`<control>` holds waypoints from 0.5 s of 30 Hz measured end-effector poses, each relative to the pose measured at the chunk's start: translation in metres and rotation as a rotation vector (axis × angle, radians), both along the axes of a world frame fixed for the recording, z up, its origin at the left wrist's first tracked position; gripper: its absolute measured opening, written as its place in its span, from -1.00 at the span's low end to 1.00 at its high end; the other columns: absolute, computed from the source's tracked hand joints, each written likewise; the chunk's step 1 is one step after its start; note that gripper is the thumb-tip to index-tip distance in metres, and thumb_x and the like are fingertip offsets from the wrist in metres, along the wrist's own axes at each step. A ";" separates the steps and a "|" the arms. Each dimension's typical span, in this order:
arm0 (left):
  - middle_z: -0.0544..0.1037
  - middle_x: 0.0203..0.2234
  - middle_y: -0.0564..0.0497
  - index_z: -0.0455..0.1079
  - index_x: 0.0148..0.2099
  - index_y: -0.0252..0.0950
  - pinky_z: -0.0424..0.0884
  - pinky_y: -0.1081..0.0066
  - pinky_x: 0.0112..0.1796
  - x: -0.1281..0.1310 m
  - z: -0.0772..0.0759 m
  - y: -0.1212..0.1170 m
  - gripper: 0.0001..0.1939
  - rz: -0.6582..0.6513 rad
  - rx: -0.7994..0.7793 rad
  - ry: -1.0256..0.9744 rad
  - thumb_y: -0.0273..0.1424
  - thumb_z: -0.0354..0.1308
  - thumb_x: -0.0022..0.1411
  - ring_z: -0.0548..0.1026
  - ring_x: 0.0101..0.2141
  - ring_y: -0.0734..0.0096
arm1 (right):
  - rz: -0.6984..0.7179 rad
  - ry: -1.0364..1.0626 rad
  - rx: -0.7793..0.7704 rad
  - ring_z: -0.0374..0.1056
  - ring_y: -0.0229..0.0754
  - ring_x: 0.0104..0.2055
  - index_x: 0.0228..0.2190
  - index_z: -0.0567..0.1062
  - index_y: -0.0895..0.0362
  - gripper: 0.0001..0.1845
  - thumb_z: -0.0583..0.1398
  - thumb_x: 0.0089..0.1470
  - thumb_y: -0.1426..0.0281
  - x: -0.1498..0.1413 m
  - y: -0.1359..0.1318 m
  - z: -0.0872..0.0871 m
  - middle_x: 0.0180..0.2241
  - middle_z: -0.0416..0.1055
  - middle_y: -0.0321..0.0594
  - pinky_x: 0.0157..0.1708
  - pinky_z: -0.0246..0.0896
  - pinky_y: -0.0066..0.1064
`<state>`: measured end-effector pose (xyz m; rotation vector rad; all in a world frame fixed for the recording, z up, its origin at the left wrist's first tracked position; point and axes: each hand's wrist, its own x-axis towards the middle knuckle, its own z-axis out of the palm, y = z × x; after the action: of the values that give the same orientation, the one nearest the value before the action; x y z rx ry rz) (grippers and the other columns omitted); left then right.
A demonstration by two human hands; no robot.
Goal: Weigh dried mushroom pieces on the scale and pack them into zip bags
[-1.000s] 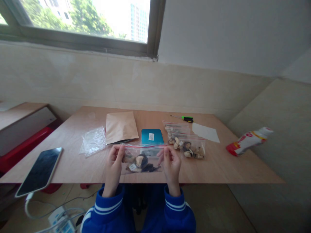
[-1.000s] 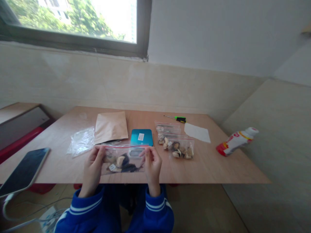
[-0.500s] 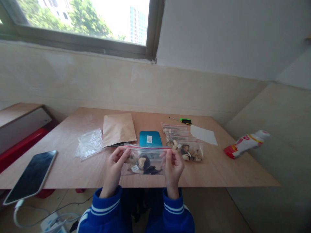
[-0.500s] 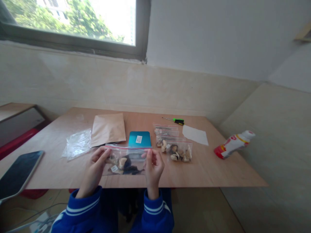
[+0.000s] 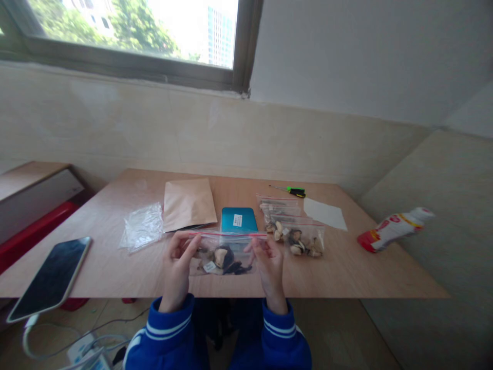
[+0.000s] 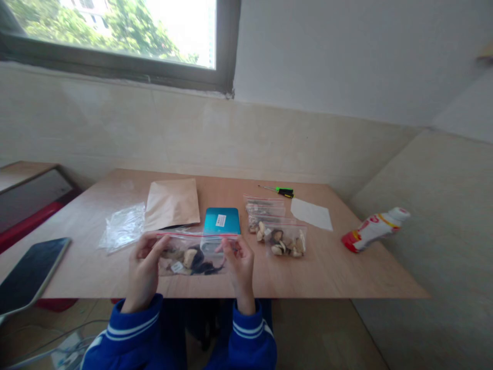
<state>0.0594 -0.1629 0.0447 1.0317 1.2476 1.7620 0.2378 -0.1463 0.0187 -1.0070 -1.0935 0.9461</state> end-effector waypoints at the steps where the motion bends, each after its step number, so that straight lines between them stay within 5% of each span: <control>1: 0.51 -0.55 0.13 0.38 -0.34 -0.28 0.40 0.54 -0.44 0.000 0.000 0.000 -0.82 0.007 0.009 0.006 -0.30 0.27 0.08 0.49 -0.49 0.50 | -0.007 0.001 0.007 0.19 -0.39 -0.66 -0.41 0.50 0.16 -0.73 0.24 0.05 0.18 0.000 0.000 0.000 -0.57 0.46 -0.31 -0.67 0.15 -0.57; 15: 0.55 -0.30 -0.02 0.43 -0.11 -0.27 0.38 0.47 -0.37 -0.002 -0.008 -0.003 -0.68 -0.346 -0.072 -0.043 -0.17 0.13 0.18 0.49 -0.31 0.34 | -0.202 0.001 0.013 0.29 -0.31 -0.56 -0.41 0.51 0.15 -0.73 0.26 0.00 0.18 -0.002 -0.002 0.004 -0.51 0.45 -0.28 -0.56 0.27 -0.49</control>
<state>0.0578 -0.1660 0.0362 1.0892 1.0272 1.4566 0.2356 -0.1482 0.0231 -1.0850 -0.9754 0.7749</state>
